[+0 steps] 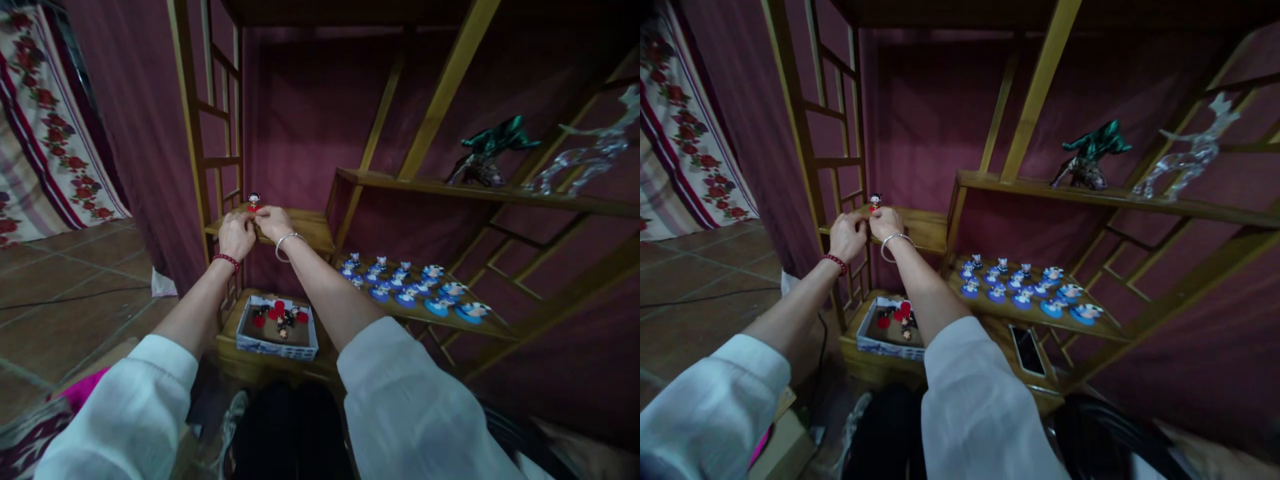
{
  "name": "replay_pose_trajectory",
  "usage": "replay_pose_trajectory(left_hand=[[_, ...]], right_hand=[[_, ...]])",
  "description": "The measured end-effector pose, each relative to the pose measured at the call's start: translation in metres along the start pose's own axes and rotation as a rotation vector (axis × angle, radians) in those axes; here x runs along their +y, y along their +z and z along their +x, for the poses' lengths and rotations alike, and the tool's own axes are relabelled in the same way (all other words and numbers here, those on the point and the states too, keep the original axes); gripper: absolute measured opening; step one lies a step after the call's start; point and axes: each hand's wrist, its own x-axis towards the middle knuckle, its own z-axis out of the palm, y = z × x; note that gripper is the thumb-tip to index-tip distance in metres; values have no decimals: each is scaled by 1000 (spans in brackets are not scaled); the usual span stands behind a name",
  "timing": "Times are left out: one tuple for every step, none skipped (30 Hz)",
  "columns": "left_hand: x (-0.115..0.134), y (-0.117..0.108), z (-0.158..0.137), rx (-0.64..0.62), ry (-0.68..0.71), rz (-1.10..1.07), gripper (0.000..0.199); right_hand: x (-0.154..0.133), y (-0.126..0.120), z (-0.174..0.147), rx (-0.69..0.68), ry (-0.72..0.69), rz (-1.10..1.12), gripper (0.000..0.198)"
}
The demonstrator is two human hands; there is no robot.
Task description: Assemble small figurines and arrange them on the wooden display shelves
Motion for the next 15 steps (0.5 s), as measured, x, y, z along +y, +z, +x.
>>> replay_pose_trajectory(left_hand=[[1,1,-5,18,9,-18,31],[2,2,-10,33,21,-34,29],[3,3,-15,52,30,-47,28],[3,4,-20,69,32,-59,27],[4,5,-24,84,37,-74,26],[4,5,-28,99,44,-90,26],[5,5,-33,111,55,-109,26],[5,5,-36,120,68,-129,25],[6,5,-40,126,82,-149,25],[7,6,-44,130,92,-167,24],[7,6,-48,133,96,-182,24],[8,7,-52,138,95,-193,24],[9,8,-56,144,90,-200,25],[10,9,-60,150,84,-203,26],[12,10,-64,153,79,-203,28]], right_hand=[[-1,-2,-6,-13,-38,-14,22],[-2,-3,-13,-10,-71,-31,23],[-3,-5,-20,4,-112,-47,23],[-3,-7,-28,6,-159,-67,23],[-3,-8,-35,0,-200,-91,23],[-3,-10,-42,14,-246,-109,24],[-2,-10,-49,31,-288,-119,24],[-1,-10,-55,48,-325,-124,25],[0,-9,-61,67,-357,-124,27],[2,-8,-67,86,-383,-123,29],[4,-6,-72,107,-406,-123,31],[5,-4,-78,130,-426,-122,33],[7,-2,-83,153,-444,-121,35],[8,-1,-87,171,-461,-118,37],[10,1,-92,179,-475,-112,38]])
